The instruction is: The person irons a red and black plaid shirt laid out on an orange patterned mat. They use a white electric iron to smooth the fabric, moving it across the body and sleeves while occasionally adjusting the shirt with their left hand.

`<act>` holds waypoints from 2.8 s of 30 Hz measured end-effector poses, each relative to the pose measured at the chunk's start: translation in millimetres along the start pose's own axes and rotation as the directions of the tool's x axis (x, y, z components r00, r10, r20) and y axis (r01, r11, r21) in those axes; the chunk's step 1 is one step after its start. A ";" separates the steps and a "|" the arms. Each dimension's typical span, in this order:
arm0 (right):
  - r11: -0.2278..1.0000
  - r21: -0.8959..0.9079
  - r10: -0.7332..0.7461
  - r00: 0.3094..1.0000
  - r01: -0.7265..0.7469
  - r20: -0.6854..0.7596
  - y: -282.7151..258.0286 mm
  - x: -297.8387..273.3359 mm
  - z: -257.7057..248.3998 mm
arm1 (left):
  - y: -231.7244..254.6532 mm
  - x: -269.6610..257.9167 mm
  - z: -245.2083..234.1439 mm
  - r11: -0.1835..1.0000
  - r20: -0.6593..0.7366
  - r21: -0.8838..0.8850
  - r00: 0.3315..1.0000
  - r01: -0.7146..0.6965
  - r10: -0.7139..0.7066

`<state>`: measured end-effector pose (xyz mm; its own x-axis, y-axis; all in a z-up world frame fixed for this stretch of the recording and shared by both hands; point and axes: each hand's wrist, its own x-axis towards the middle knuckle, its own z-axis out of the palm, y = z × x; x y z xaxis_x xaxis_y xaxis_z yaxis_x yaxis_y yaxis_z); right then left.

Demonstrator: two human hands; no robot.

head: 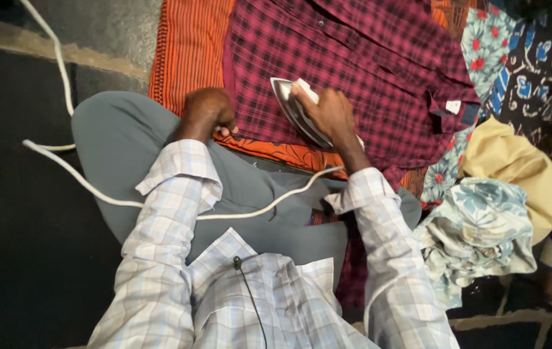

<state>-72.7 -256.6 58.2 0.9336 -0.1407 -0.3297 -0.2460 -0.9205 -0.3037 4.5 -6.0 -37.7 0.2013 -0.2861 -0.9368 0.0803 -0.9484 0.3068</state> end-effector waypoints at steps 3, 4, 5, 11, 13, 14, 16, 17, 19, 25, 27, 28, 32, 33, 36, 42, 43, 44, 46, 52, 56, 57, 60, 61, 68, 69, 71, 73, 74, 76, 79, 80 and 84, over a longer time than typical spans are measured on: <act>0.997 0.078 0.025 1.000 -0.025 0.010 -15.9 5.7 1.2 | -2.5 4.9 0.7 0.994 0.077 -0.109 0.996 -0.027 0.035; 0.993 0.112 0.030 0.999 -0.032 0.020 -20.3 8.0 1.0 | -2.5 4.7 0.6 0.994 0.061 -0.104 0.998 -0.018 0.024; 0.989 0.145 0.036 0.999 -0.040 0.029 -23.7 9.0 0.7 | -4.0 2.9 1.2 0.995 0.044 -0.100 0.999 -0.009 0.014; 0.987 0.163 -0.006 1.000 0.010 -0.029 -31.0 4.5 -4.2 | -6.8 -12.0 1.2 0.987 -0.028 -0.146 0.998 -0.068 0.065; 0.990 0.136 -0.018 0.999 0.022 -0.034 -30.8 1.1 -7.3 | -9.6 -19.1 0.0 0.986 -0.059 -0.154 0.996 -0.069 0.060; 0.992 0.119 -0.025 0.999 0.029 -0.037 -30.2 -0.5 -8.3 | -10.4 -21.8 0.5 0.984 -0.063 -0.162 0.996 -0.073 0.064; 0.992 0.129 -0.011 1.000 0.014 -0.018 -29.5 -2.6 -9.0 | -10.5 -25.9 1.5 0.980 -0.073 -0.179 0.995 -0.086 0.074; 0.991 0.132 -0.005 1.000 0.006 -0.010 -28.8 -3.6 -9.3 | -9.7 -27.3 1.7 0.978 -0.079 -0.187 0.993 -0.096 0.082; 0.995 0.098 -0.011 0.997 0.018 -0.072 -27.4 -6.4 -8.7 | -7.4 -28.2 1.8 0.973 -0.084 -0.212 0.993 -0.096 0.080; 0.990 0.136 0.046 0.998 -0.042 -0.031 -20.6 -14.9 -14.8 | -10.3 -20.9 1.5 0.973 -0.091 -0.199 0.991 -0.114 0.098; 0.988 0.146 0.054 0.998 -0.049 -0.029 -15.8 -12.9 -14.7 | -13.1 -14.7 2.4 0.967 -0.076 -0.222 0.991 -0.127 0.113; 0.987 0.141 0.076 0.997 -0.072 -0.020 -12.7 -11.8 -12.5 | -14.9 -11.6 3.4 0.970 -0.068 -0.214 0.992 -0.120 0.108; 0.998 0.055 0.025 0.995 -0.020 -0.092 -0.6 -14.0 -3.0 | -16.3 -5.6 4.6 0.972 -0.067 -0.201 0.992 -0.123 0.111; 0.997 0.068 0.049 0.997 -0.045 -0.062 1.4 -11.3 -2.8 | -16.5 -5.4 3.8 0.970 -0.074 -0.203 0.990 -0.131 0.118; 0.990 0.113 0.087 0.996 -0.088 0.019 9.1 -6.3 1.9 | -18.0 -2.9 5.6 0.965 -0.083 -0.222 0.988 -0.143 0.128; 0.975 0.220 -0.023 0.999 0.012 0.044 25.9 -7.1 0.3 | -12.0 -19.4 4.0 0.966 -0.081 -0.218 0.989 -0.142 0.127; 0.979 0.200 -0.048 0.998 0.041 0.030 27.8 -9.5 -1.4 | -9.5 -26.7 4.4 0.966 -0.103 -0.216 0.987 -0.142 0.123; 0.981 0.180 -0.074 0.997 0.070 0.017 26.5 -11.3 -1.9 | -7.5 -35.8 3.1 0.967 -0.125 -0.213 0.985 -0.142 0.117; 0.985 0.172 -0.010 0.999 0.005 0.031 22.7 -17.9 -2.9 | 0.3 -53.2 1.5 0.973 -0.303 -0.125 0.941 -0.196 0.151; 0.991 0.132 -0.031 0.998 0.039 -0.058 14.6 -23.6 -3.3 | 22.7 -60.2 2.7 0.887 -0.715 0.320 0.529 -0.333 0.457; 0.995 0.096 -0.015 1.000 0.015 -0.008 15.6 -20.7 -4.9 | 27.9 -37.2 2.6 0.785 -0.689 0.539 0.376 -0.305 0.619; 0.994 0.110 -0.023 1.000 0.024 -0.013 15.7 -21.7 -4.6 | 29.2 -32.7 2.5 0.779 -0.666 0.556 0.407 -0.288 0.625; 0.985 0.155 -0.063 0.997 0.070 -0.047 16.9 -23.3 -6.8 | 28.8 -25.6 5.9 0.791 -0.632 0.557 0.488 -0.254 0.602; 0.979 0.180 -0.082 0.995 0.092 -0.065 17.1 -25.6 -7.7 | 26.7 -24.7 8.6 0.786 -0.634 0.562 0.476 -0.258 0.610; 0.936 0.239 -0.239 0.965 0.258 -0.106 19.8 -35.0 -10.8 | 16.4 -16.5 10.7 0.798 -0.606 0.546 0.538 -0.254 0.586; 0.936 0.242 -0.241 0.966 0.256 -0.087 20.7 -34.3 -10.5 | 14.9 -15.4 11.4 0.804 -0.600 0.541 0.556 -0.248 0.575; 0.938 0.241 -0.244 0.968 0.249 -0.049 22.3 -31.3 -11.8 | 15.2 -12.6 11.5 0.809 -0.599 0.541 0.570 -0.230 0.562; 0.942 0.268 -0.219 0.975 0.203 0.032 24.2 -28.4 -14.8 | 16.2 -11.4 12.6 0.811 -0.594 0.546 0.586 -0.209 0.551; 0.944 0.279 -0.205 0.976 0.178 0.072 24.4 -26.6 -16.7 | 16.7 -10.8 12.4 0.811 -0.591 0.550 0.594 -0.199 0.546; 0.942 0.288 -0.209 0.972 0.172 0.105 23.3 -24.1 -19.9 | 18.0 -9.3 11.6 0.809 -0.581 0.561 0.612 -0.175 0.536; 0.963 0.254 -0.144 0.971 0.092 0.191 20.4 -21.5 -24.5 | 22.7 -3.4 6.9 0.801 -0.563 0.580 0.639 -0.146 0.524; 0.971 0.232 -0.106 0.968 0.051 0.229 20.1 -21.5 -25.5 | 26.3 0.9 3.5 0.799 -0.551 0.582 0.651 -0.148 0.522; 0.956 0.281 -0.135 0.977 0.084 0.165 22.1 -20.9 -21.8 | 32.6 13.2 -2.5 0.807 -0.576 0.541 0.596 -0.235 0.560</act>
<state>-91.9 -281.9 77.9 0.9021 0.0466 -0.4289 -0.2300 -0.7891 -0.5696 12.2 -40.4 -39.7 0.7273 -0.6221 -0.2897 -0.5107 -0.7726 0.3770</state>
